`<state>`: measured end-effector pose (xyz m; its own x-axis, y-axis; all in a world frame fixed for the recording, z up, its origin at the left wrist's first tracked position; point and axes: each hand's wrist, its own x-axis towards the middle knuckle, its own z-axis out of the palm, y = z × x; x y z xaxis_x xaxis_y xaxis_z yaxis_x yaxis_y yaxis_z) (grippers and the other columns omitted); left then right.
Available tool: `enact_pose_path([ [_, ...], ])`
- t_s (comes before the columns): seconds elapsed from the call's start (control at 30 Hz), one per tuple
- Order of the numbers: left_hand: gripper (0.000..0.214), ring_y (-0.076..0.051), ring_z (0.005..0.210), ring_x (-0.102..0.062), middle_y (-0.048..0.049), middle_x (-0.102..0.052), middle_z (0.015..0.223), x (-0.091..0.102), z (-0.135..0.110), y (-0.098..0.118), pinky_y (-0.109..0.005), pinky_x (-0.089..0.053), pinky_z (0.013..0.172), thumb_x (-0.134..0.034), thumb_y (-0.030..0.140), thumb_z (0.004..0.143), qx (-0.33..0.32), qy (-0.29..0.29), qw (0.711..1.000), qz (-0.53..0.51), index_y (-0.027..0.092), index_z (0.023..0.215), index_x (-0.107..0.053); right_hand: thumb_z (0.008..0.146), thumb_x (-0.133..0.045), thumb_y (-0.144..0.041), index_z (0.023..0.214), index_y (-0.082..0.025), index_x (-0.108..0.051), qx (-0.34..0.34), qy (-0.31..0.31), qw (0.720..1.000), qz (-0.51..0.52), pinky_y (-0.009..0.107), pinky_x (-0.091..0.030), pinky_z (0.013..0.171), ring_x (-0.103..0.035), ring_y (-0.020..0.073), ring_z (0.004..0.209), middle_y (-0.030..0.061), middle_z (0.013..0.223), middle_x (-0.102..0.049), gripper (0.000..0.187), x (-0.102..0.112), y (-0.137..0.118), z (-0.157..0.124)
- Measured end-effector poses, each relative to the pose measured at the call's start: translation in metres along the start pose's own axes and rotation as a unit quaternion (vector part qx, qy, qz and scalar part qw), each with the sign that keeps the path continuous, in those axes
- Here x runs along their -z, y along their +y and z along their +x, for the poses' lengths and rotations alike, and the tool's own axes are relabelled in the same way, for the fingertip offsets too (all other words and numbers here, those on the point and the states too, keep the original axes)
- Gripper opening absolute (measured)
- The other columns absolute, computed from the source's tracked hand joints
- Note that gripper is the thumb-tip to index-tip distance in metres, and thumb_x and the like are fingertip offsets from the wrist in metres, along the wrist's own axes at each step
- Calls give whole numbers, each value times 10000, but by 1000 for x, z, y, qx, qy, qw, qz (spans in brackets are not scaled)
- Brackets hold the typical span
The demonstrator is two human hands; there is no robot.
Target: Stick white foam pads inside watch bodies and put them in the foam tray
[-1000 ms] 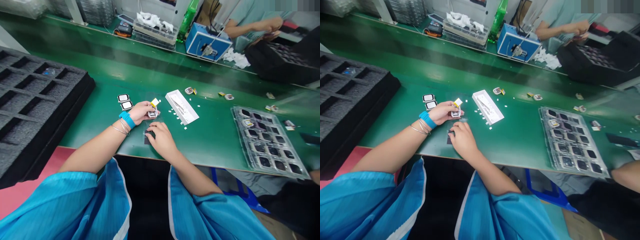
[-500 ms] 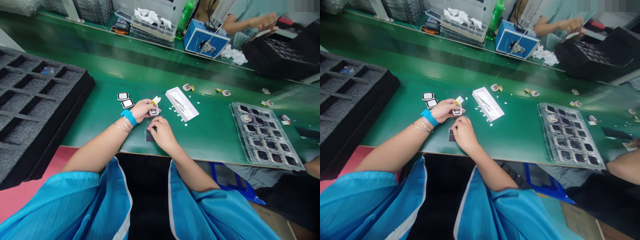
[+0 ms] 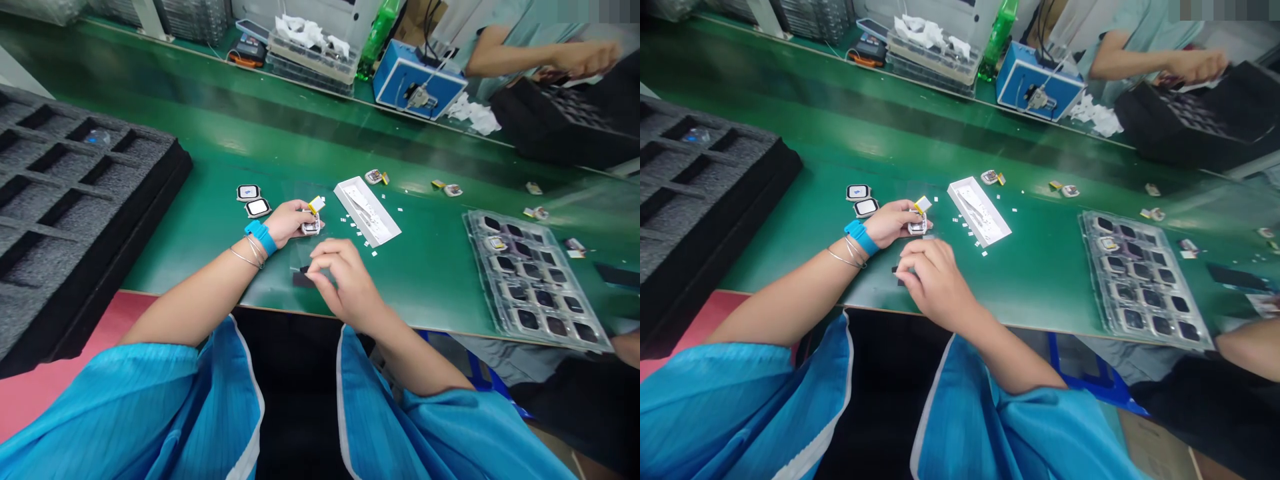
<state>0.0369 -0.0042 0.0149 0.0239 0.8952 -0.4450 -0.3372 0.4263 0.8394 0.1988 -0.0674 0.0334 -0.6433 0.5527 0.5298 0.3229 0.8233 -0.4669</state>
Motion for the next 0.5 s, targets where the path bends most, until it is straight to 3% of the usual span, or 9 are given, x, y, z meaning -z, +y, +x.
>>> enact_pose_path([
  [0.1, 180, -108, 554, -626, 2, -628, 592, 0, 0, -1, -207, -524, 592, -574, -44, 753, -18, 7, 1000, -1, 132, 751, -538, 877, -614, -202, 814, -242, -598, 33, 66, 997, -16, 460, -454, 1001, -630, 193, 944, 24, 963, -686, 76, 16, 19, 25],
  [0.2, 171, -123, 543, -623, 8, -616, 581, 0, 0, -1, -241, -553, 575, -586, -26, 746, -23, 17, 1000, 8, 138, 778, -552, 817, -648, -232, 724, -227, -604, -36, 88, 994, 44, 433, -509, 917, -664, 195, 871, 15, 877, -715, 103, 13, 58, 44],
  [0.3, 142, -145, 569, -645, -20, -635, 611, 0, 2, -2, -273, -579, 578, -607, -2, 748, -14, 18, 1000, 19, 133, 779, -574, 786, -675, -269, 706, -217, -619, -132, 76, 979, 135, 392, -546, 852, -688, 189, 819, 14, 819, -727, 110, -3, 90, 44],
  [0.5, 138, -123, 548, -623, -18, -625, 626, 0, 4, -6, -269, -595, 585, -635, -4, 734, -16, 9, 1000, 21, 128, 759, -601, 746, -740, -312, 734, -214, -639, -197, 55, 954, 219, 395, -553, 879, -696, 195, 847, 16, 813, -731, 142, -19, 100, 28],
])
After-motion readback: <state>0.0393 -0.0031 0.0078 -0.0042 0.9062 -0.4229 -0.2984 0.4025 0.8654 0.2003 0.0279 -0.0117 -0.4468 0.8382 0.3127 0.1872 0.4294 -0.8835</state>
